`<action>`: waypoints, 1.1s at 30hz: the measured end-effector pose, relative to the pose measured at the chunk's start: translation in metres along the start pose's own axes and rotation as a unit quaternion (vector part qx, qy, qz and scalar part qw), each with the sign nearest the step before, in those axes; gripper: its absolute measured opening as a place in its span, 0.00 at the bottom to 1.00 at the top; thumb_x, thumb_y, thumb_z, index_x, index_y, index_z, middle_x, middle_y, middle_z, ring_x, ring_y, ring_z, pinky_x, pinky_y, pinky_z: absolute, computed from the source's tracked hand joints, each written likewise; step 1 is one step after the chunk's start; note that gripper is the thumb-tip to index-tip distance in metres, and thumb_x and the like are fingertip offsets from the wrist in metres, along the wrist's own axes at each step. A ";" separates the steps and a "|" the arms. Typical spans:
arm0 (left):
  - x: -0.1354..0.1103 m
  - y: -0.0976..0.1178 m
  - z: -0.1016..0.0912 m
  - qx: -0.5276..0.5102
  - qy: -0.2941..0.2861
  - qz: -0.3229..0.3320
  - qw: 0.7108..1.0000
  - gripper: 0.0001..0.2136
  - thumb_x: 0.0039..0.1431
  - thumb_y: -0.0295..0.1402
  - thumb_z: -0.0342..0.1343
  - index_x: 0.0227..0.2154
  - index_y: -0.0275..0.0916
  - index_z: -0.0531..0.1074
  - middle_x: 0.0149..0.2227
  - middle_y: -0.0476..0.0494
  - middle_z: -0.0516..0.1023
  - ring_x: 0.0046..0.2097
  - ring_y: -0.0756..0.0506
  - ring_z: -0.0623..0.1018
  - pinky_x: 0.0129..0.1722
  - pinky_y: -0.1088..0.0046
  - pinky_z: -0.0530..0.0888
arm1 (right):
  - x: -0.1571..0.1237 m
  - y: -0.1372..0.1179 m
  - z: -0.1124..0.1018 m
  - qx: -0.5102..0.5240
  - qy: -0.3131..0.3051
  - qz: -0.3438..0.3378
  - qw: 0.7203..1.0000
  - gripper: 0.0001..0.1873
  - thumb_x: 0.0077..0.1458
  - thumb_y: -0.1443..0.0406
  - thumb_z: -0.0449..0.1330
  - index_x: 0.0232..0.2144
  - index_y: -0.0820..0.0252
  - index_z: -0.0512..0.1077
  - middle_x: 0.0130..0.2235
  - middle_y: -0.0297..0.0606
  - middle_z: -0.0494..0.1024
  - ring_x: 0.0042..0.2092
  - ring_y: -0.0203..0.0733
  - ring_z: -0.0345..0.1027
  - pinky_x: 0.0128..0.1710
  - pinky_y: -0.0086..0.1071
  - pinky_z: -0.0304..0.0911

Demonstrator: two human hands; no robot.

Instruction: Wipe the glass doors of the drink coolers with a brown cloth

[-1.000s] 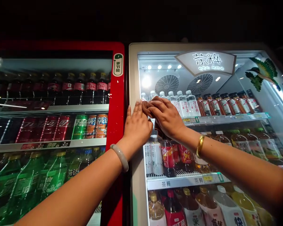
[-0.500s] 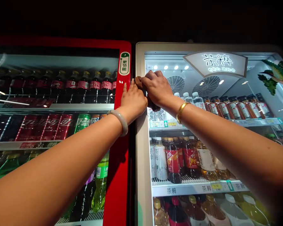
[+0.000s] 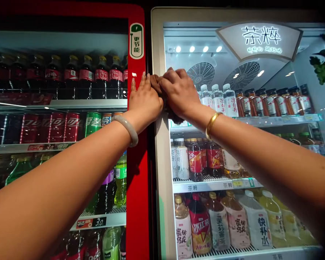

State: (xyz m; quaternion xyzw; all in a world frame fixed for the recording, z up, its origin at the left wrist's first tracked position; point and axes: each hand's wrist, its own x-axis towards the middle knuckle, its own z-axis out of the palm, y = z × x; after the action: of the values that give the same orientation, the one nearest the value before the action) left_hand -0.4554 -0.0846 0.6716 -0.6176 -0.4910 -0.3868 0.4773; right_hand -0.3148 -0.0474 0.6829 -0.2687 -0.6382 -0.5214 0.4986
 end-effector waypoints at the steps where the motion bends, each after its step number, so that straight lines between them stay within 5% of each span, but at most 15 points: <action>1: -0.010 0.000 0.002 -0.002 -0.004 0.004 1.000 0.35 0.67 0.31 0.44 0.75 0.27 0.46 0.78 0.30 0.45 0.79 0.38 0.43 0.77 0.53 0.37 | -0.017 -0.005 -0.002 0.003 0.007 -0.025 1.000 0.22 0.74 0.63 0.42 0.57 0.57 0.73 0.61 0.43 0.73 0.62 0.54 0.60 0.60 0.48 0.63; 5: -0.062 0.000 0.012 -0.011 -0.015 0.029 0.999 0.36 0.66 0.31 0.45 0.75 0.29 0.46 0.78 0.32 0.45 0.79 0.40 0.43 0.77 0.54 0.34 | -0.078 -0.016 -0.012 0.025 -0.022 -0.089 0.996 0.23 0.74 0.62 0.41 0.57 0.53 0.73 0.65 0.38 0.72 0.67 0.51 0.59 0.68 0.46 0.60; 8: -0.082 0.002 0.013 -0.034 -0.028 0.031 0.999 0.36 0.66 0.32 0.44 0.75 0.29 0.46 0.78 0.37 0.43 0.79 0.40 0.43 0.77 0.55 0.32 | -0.080 -0.015 -0.019 0.058 -0.050 -0.097 0.992 0.25 0.74 0.60 0.40 0.59 0.51 0.72 0.66 0.36 0.72 0.68 0.50 0.60 0.70 0.46 0.59; 13: -0.075 0.005 0.006 -0.051 -0.038 0.020 0.998 0.35 0.67 0.31 0.42 0.74 0.23 0.43 0.79 0.41 0.40 0.79 0.41 0.37 0.77 0.51 0.28 | -0.056 -0.015 -0.019 0.031 -0.034 -0.016 0.999 0.30 0.75 0.54 0.37 0.61 0.55 0.72 0.65 0.39 0.72 0.66 0.56 0.63 0.68 0.50 0.63; 16: -0.093 0.005 0.008 -0.077 -0.047 0.030 0.996 0.35 0.68 0.30 0.43 0.74 0.24 0.41 0.79 0.42 0.38 0.79 0.40 0.36 0.77 0.51 0.27 | -0.083 -0.028 -0.020 0.064 -0.028 -0.034 0.997 0.29 0.75 0.53 0.39 0.60 0.53 0.74 0.65 0.39 0.73 0.67 0.56 0.63 0.67 0.52 0.64; 19: -0.132 0.005 0.010 -0.082 -0.083 0.044 0.992 0.35 0.68 0.31 0.43 0.75 0.27 0.41 0.79 0.46 0.36 0.79 0.40 0.36 0.77 0.55 0.26 | -0.124 -0.040 -0.026 0.133 -0.052 -0.073 0.987 0.26 0.75 0.53 0.40 0.58 0.46 0.75 0.66 0.28 0.73 0.70 0.51 0.62 0.69 0.48 0.59; 22: -0.155 0.008 0.009 -0.051 -0.108 0.064 0.991 0.36 0.68 0.32 0.43 0.75 0.25 0.41 0.79 0.40 0.35 0.79 0.37 0.35 0.76 0.50 0.29 | -0.143 -0.044 -0.033 0.170 -0.084 -0.100 0.977 0.25 0.74 0.53 0.40 0.59 0.43 0.73 0.66 0.24 0.73 0.71 0.48 0.60 0.67 0.46 0.57; 25: -0.155 0.014 0.008 -0.010 -0.103 0.066 0.992 0.39 0.64 0.31 0.44 0.74 0.19 0.38 0.78 0.32 0.38 0.78 0.29 0.38 0.74 0.38 0.34 | -0.138 -0.046 -0.035 0.114 -0.088 -0.084 0.986 0.30 0.75 0.52 0.35 0.64 0.47 0.70 0.66 0.31 0.73 0.68 0.52 0.65 0.64 0.51 0.61; 29: -0.172 0.022 0.013 0.008 -0.097 0.031 0.995 0.37 0.67 0.32 0.40 0.75 0.26 0.34 0.79 0.39 0.36 0.78 0.35 0.35 0.75 0.51 0.29 | -0.158 -0.064 -0.037 0.063 -0.082 -0.044 0.994 0.33 0.76 0.53 0.32 0.65 0.51 0.70 0.66 0.36 0.72 0.66 0.55 0.67 0.62 0.54 0.63; 33: -0.228 0.030 0.020 -0.049 -0.140 0.015 0.989 0.33 0.74 0.40 0.36 0.76 0.34 0.38 0.79 0.43 0.33 0.79 0.39 0.33 0.76 0.56 0.26 | -0.223 -0.094 -0.041 0.158 -0.095 -0.036 0.982 0.22 0.75 0.58 0.45 0.57 0.49 0.76 0.67 0.31 0.72 0.73 0.52 0.58 0.73 0.53 0.57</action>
State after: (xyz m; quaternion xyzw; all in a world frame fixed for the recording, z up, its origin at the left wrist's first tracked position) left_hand -0.4763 -0.1215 0.4445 -0.6955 -0.5244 -0.3130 0.3786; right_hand -0.3015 -0.0755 0.4398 -0.2120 -0.7661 -0.4037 0.4530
